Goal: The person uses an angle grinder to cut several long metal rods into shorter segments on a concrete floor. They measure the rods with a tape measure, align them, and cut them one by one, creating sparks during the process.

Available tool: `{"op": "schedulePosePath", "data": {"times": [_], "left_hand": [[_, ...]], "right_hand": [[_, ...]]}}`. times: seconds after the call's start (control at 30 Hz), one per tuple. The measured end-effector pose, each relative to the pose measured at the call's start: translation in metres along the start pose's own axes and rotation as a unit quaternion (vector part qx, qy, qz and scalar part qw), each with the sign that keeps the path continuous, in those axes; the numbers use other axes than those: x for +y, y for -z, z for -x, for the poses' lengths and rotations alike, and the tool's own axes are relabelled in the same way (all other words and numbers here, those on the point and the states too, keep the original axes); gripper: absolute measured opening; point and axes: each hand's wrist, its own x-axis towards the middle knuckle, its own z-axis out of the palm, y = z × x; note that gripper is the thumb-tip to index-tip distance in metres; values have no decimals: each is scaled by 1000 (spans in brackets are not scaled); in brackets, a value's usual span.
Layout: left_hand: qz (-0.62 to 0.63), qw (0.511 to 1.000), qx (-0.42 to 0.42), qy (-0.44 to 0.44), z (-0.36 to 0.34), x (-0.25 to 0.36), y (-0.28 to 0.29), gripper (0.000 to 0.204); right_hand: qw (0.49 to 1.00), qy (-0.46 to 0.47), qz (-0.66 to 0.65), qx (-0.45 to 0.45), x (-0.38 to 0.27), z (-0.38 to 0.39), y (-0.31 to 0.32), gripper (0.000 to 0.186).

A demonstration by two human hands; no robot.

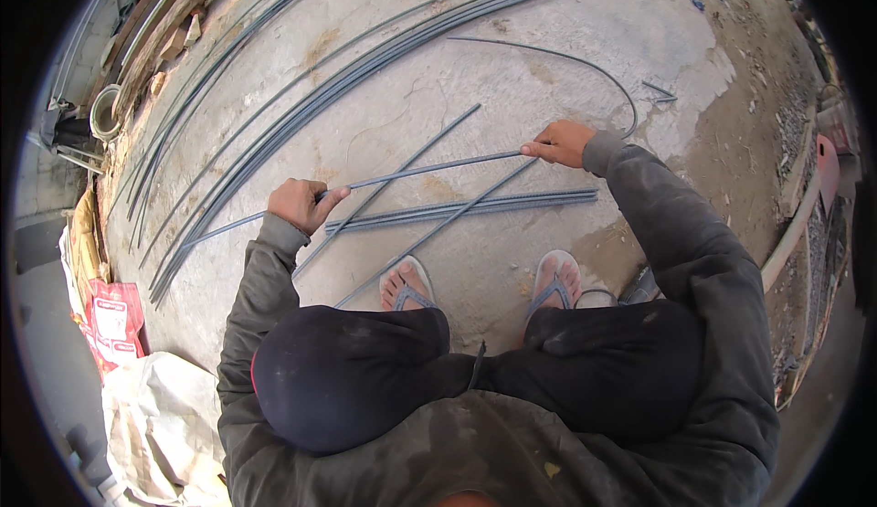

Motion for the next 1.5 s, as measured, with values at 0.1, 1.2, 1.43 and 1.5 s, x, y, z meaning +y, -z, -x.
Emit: {"op": "schedulePosePath", "data": {"times": [0.1,1.2,1.43,1.5], "left_hand": [[22,999,-45,-10,-9,-1,0,68],[320,905,281,6,47,27,133,67],[410,831,375,-30,7,113,156,65],[333,862,382,-8,24,77,173,65]], "right_hand": [[999,24,-33,10,17,-7,-19,69],[781,130,137,595,-135,101,183,69],[685,245,-54,684,-180,89,250,73],[706,204,-61,676,-193,93,231,47]]}}
